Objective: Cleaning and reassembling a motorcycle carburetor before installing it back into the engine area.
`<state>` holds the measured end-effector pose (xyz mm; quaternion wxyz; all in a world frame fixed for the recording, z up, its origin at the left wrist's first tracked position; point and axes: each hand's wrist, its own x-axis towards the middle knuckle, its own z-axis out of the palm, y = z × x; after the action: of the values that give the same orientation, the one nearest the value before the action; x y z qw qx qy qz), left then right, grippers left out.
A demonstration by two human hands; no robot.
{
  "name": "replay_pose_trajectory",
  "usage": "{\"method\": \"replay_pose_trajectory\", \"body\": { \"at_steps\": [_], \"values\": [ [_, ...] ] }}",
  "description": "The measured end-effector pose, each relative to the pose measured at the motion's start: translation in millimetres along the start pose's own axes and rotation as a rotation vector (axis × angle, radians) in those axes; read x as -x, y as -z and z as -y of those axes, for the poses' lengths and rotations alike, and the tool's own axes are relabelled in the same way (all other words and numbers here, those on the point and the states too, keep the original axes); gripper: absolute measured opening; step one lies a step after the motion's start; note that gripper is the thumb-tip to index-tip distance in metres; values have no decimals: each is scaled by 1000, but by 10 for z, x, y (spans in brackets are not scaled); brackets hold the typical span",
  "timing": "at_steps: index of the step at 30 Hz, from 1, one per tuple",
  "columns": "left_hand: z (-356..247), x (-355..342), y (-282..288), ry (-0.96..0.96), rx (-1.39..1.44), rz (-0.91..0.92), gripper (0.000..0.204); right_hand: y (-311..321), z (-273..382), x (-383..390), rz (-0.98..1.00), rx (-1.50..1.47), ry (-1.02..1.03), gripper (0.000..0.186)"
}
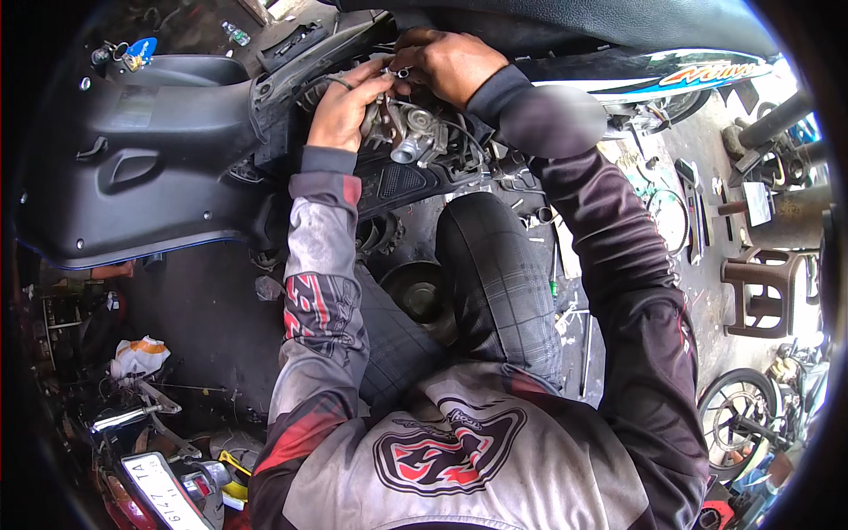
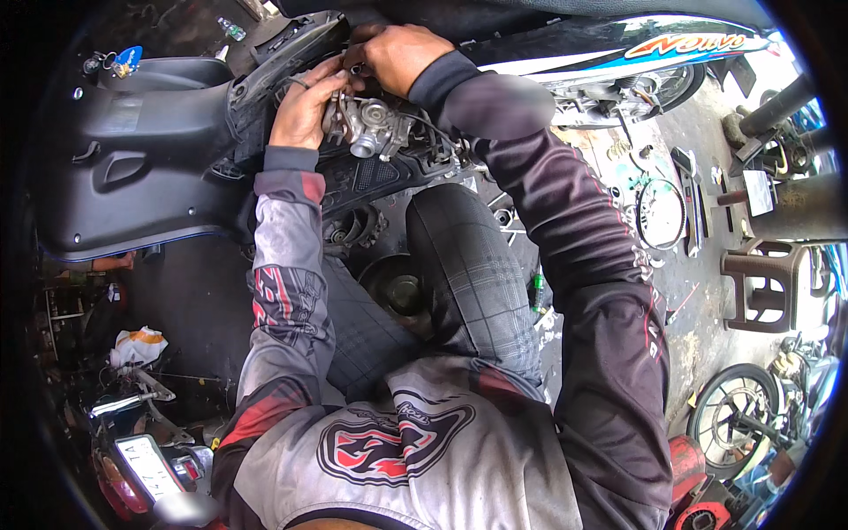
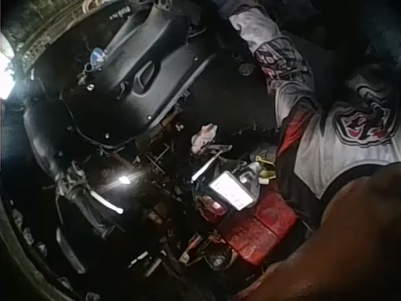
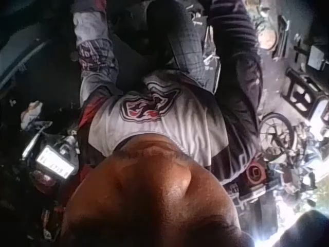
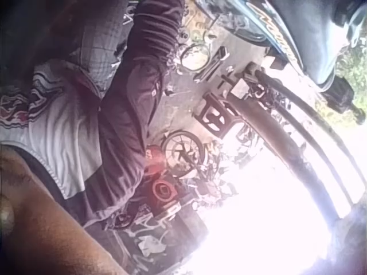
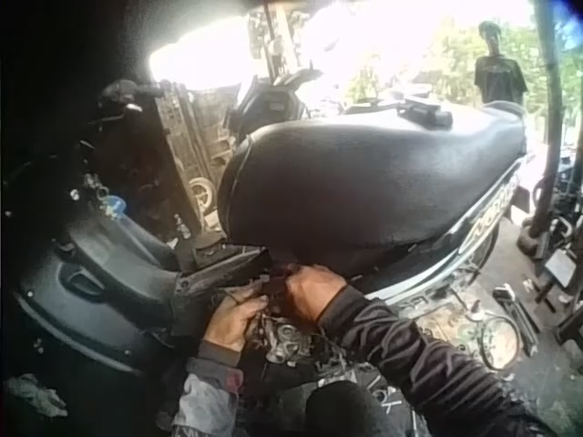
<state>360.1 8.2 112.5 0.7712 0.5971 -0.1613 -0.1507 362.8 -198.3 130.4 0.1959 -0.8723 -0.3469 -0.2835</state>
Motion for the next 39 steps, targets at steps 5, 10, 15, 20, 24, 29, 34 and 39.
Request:
{"method": "replay_pose_trajectory", "body": {
  "at_steps": [5, 10, 15, 20, 24, 29, 34, 39],
  "values": [
    [-39, 254, 131, 21, -119, 6, 33, 154, 53, -176, 357, 17, -105, 26],
    [-123, 488, 226, -66, -148, -110, 20, 90, 29, -360, 433, 27, -51, 23],
    [-324, 534, 214, -222, -220, -291, 12, -51, -120, -400, 460, -115, 69, 28],
    [-504, 461, 185, -203, -256, -360, 11, -113, -130, -375, 462, -10, 59, 36],
    [-464, 337, 182, -234, -183, -375, 9, -87, -63, -444, 533, -5, -2, 42],
    [-428, 305, 193, -221, -154, -378, 9, -71, -14, -473, 559, 27, 0, 43],
    [-432, 336, 211, -222, -182, -409, 8, -139, -74, -420, 434, 44, 68, 22],
    [-401, 334, 221, -231, -206, -417, 9, -170, -79, -442, 464, 98, 80, 20]
  ]
}}
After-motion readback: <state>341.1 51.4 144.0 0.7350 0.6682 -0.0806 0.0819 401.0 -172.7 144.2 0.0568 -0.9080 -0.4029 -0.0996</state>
